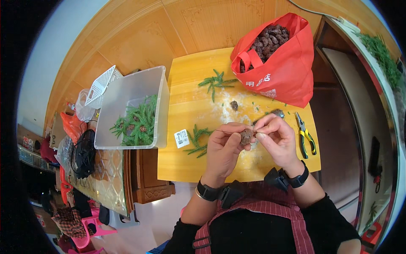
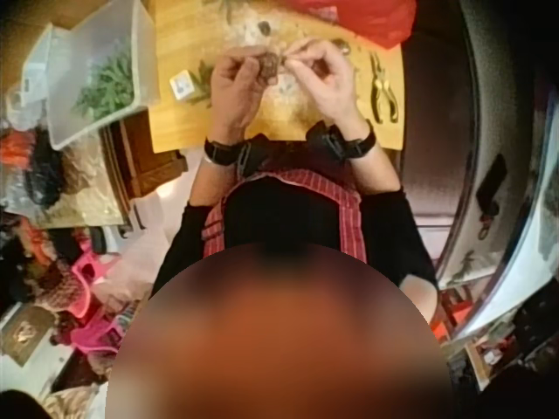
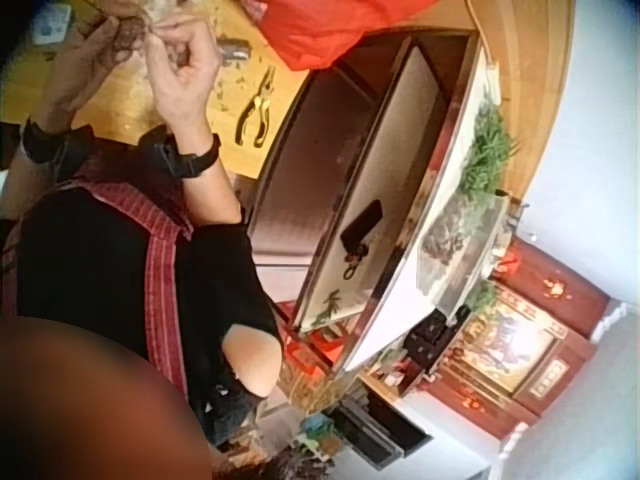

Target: Trimming artificial plastic foliage and attaching it to a central stem to assemble decorative plants.

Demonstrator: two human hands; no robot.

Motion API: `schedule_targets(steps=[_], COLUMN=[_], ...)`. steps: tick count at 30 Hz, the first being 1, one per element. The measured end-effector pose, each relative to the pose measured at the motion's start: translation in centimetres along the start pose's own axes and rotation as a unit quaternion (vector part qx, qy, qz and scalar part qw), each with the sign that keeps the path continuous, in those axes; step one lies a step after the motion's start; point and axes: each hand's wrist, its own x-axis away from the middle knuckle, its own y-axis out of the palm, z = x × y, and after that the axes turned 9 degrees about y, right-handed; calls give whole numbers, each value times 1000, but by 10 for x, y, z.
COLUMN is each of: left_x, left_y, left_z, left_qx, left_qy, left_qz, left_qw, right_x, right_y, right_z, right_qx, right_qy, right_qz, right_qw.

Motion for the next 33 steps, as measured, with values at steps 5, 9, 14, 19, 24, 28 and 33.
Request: schedule_targets(steps=[5,9,14,19,24,28,33], left_x=[1,1,-1,0,3,3,6], left_y=[-1,-2,-3,-3,-5,-4,0], left_z=[1,2,5,9,5,7,6], left_qx=[28,44,50,117,120,143,176], left_qy=[-16,-53,-77,-111,-192,-221,-236], left_qz=[-14,-7,-40,-71,-87,-104,-42], left_qw=[999,998,995,984,970,959,955], right_x=[-2,-4,-10,-12,-19,-17,-14], right_y=[-1,-4,-15,-16,-18,-14,-16], right_z=[-6,-11,-22,-21,-11,-11,-11], right_qx=[-66,-39,-6,-62,90,-39,-142], right_qy=[50,58,54,77,67,88,165], right_qz=[-13,-25,-80,-155,-263,-287,-288], right_qw=[997,997,995,983,958,953,933])
